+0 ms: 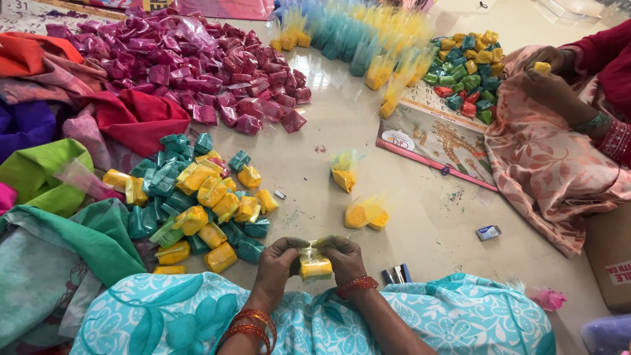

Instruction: The person wraps small yellow items in translucent mesh and secures them with tape.

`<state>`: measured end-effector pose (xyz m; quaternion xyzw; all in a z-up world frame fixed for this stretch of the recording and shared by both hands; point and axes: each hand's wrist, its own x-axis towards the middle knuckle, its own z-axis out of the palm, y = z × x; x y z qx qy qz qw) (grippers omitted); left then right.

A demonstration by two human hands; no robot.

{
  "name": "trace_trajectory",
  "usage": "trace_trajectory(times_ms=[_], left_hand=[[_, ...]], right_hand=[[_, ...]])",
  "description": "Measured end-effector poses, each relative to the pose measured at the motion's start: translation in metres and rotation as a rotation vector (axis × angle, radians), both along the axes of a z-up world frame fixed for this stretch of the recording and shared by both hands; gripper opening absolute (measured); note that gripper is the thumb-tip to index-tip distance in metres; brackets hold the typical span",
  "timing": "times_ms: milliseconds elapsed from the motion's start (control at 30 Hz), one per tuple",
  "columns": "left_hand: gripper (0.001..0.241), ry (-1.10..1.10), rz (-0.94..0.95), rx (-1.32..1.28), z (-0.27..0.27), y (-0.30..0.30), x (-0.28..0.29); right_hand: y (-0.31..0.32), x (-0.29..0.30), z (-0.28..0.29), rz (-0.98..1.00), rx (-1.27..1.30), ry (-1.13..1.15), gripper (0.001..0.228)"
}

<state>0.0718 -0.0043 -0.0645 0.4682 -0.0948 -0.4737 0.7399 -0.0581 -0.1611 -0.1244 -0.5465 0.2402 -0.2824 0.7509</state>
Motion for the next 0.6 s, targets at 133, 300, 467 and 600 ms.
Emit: trace_trajectory(times_ms=[133,300,467,600], left_hand=[[0.017,0.027,-0.031,0.038,0.025,0.006,-0.003],[0.027,-0.158,-0.030,0.055,0.015,0.006,-0.003],[0.039,-0.172,-0.013,0.106,0.030,0.008,-0.002],[0.032,-0.191,-0.009,0.128,0.023,0.009,-0.001]], right_hand=[[0.009,-0.001,0.023,-0.019,-0.117,0.075,0.019],[0.018,-0.005,0.057,0.085,-0.136,0.105,0.025],[0.023,-0.002,0.071,0.088,-0.108,0.106,0.023],[0.024,0.000,0.083,0.106,0.000,0.149,0.039]])
